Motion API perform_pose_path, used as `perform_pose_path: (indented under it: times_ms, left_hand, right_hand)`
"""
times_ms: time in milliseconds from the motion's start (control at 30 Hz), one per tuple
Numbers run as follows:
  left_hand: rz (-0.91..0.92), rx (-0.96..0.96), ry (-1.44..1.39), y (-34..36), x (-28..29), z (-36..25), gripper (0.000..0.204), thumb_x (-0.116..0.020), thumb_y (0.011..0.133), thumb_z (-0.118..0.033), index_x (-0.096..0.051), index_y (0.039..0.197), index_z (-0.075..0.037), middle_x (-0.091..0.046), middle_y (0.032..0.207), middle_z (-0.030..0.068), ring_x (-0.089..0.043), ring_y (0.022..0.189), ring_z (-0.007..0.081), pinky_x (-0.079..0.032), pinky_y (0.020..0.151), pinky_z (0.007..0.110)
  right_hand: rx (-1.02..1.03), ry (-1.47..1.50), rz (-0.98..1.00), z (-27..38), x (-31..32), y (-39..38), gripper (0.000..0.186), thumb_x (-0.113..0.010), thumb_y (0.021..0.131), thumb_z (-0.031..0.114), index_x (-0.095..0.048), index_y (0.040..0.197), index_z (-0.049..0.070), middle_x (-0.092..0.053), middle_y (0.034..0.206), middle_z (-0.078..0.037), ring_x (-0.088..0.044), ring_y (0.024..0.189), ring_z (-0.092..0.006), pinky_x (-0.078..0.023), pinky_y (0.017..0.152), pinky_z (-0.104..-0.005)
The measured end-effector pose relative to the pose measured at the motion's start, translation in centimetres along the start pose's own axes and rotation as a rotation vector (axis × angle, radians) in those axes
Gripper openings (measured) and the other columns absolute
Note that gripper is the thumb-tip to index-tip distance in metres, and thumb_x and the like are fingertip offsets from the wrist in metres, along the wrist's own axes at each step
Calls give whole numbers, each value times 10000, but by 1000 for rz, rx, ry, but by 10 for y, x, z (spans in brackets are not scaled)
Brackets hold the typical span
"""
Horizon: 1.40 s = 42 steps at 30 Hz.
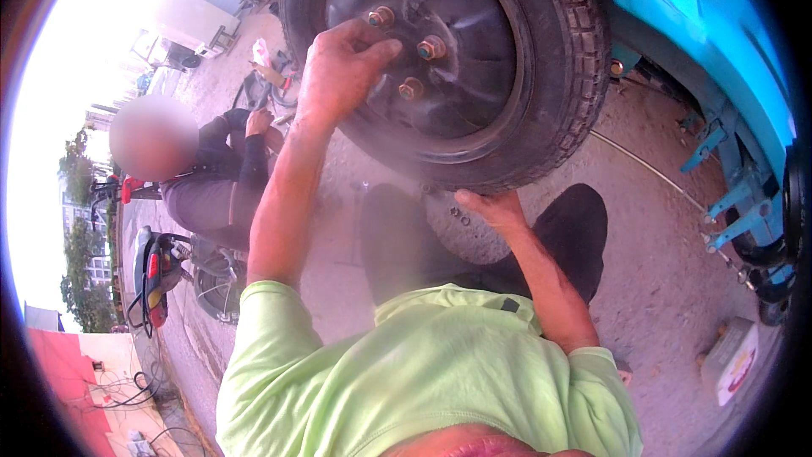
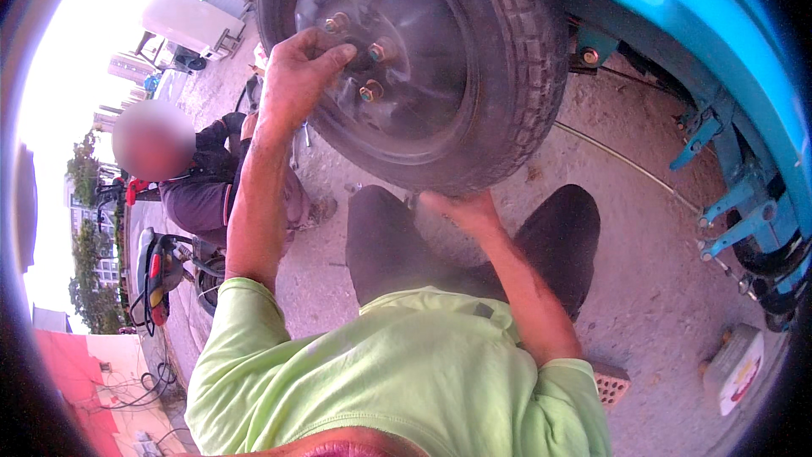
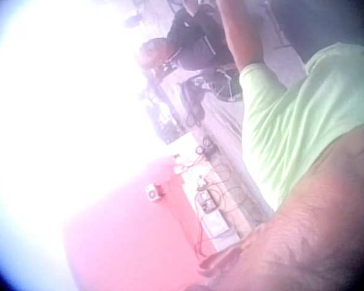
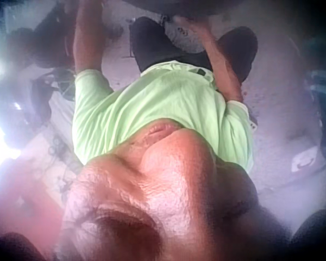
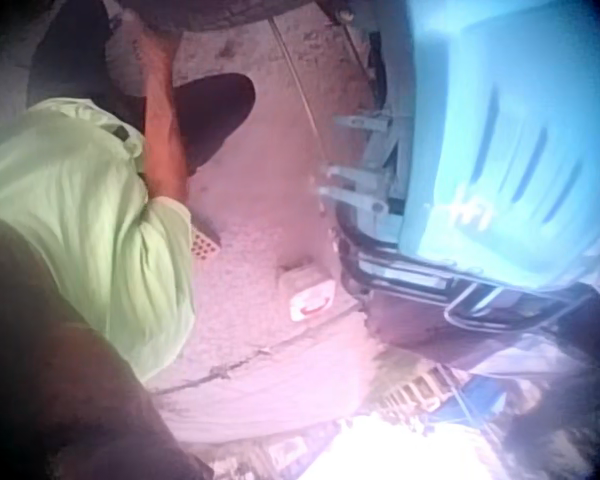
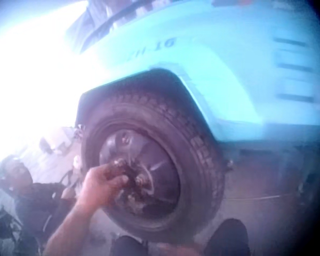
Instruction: The person removes a wheel from a vehicle, cleans the axle and brake area, and then reattaches the wheel by hand and using a hammer to secure the lug nuts.
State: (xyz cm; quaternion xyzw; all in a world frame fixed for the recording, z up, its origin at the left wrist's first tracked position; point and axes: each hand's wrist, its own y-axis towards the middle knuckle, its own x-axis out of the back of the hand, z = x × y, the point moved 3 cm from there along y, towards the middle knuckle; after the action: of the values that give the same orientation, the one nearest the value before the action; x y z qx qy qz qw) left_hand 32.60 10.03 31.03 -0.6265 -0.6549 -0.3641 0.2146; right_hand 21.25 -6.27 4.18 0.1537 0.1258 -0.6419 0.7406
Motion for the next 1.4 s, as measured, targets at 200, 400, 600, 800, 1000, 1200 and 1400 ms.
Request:
perform_pose_path:
  times_ms: [200, 400, 600, 800, 1000, 1200, 1400]
  left_hand:
    - [-76, -64, 112, -2, 1, -5, 237, -770, 839, -199, -712, 926, 15, -699, 788, 37, -616, 704, 108, -485, 670, 276]
    - [-103, -91, 197, -5, 2, -16, 281, -767, 809, -217, -723, 967, 11, -726, 819, 122, -680, 743, 184, -523, 727, 330]
    - [-107, -69, 112, 2, -3, -10, 287, -767, 799, -230, -723, 953, 8, -725, 801, 139, -689, 730, 204, -529, 727, 350]
    - [-96, -100, 48, -2, -5, 5, 216, -773, 841, -184, -719, 923, 9, -719, 819, 50, -638, 744, 92, -503, 697, 264]
    - [-149, -118, 62, -5, -4, 2, 321, -768, 800, -254, -722, 984, 4, -728, 810, 130, -685, 730, 197, -527, 718, 341]
    - [-339, -231, 20, -26, 3, -19, 191, -741, 874, -166, -708, 930, 14, -717, 825, 60, -641, 750, 88, -507, 692, 253]
    - [-219, -131, -460, -44, 29, -2, 167, -648, 932, -89, -618, 1040, 35, -679, 831, 96, -656, 706, 157, -540, 689, 287]
  right_hand:
    - [-10, 98, -105, 11, 1, -5, 689, -867, 730, 239, -557, 1293, -9, -608, 1247, -71, -563, 1130, -188, -431, 1013, -356]
    - [-144, -30, -131, 36, 10, -10, 726, -865, 729, 263, -535, 1310, -21, -597, 1264, -87, -549, 1161, -203, -428, 1020, -360]
    - [-138, -97, -87, 47, 9, -9, 736, -859, 711, 208, -523, 1321, -32, -622, 1256, -127, -584, 1153, -223, -450, 1014, -366]
    - [-104, 61, -76, 18, -3, -6, 756, -870, 706, 198, -512, 1332, -28, -607, 1280, -113, -560, 1189, -231, -417, 1050, -379]
    - [-160, -3, -122, 14, 7, -9, 775, -866, 710, 185, -488, 1354, -26, -578, 1320, -128, -536, 1216, -244, -397, 1067, -385]
    - [-42, -37, -176, 19, 10, -6, 750, -874, 688, 351, -555, 1279, 16, -606, 1150, -54, -586, 978, -155, -505, 778, -305]
    - [-167, -47, -117, 28, 18, -5, 731, -860, 698, 246, -541, 1300, -20, -600, 1236, -101, -547, 1132, -212, -412, 974, -359]
